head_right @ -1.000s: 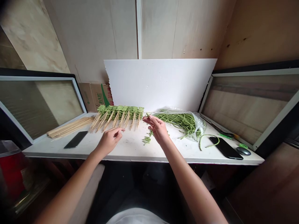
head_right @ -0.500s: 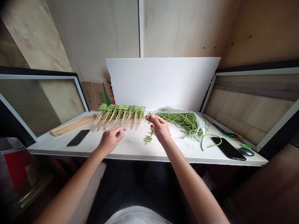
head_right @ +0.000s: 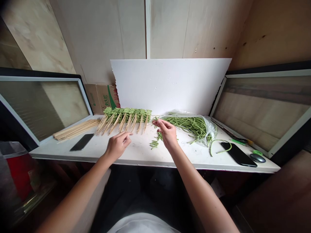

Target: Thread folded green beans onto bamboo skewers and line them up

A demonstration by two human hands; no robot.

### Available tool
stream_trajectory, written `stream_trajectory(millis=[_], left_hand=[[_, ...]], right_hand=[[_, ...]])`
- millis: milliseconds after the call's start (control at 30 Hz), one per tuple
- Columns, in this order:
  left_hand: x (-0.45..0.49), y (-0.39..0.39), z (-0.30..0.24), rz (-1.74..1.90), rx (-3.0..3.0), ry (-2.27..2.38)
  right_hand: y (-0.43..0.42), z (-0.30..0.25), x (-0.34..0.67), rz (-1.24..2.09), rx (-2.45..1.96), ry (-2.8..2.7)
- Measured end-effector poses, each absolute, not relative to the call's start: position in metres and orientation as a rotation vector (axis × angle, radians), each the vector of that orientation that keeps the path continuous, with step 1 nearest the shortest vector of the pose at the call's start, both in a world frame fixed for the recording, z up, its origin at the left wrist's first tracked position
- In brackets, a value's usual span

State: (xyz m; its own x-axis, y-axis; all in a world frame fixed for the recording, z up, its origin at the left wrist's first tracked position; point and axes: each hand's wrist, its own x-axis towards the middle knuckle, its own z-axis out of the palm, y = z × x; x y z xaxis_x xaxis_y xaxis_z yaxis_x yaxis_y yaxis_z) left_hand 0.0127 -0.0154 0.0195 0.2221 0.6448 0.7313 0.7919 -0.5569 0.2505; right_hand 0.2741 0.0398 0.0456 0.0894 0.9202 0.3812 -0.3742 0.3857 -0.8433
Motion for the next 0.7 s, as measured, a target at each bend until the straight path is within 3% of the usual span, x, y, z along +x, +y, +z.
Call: stream_trajectory(millis=[700], left_hand=[[0.000, -0.013, 0.031, -1.431, -2.429, -1.281]], right_hand=[[0.036, 0.058, 0.281, 1.019, -0.655, -0.990]])
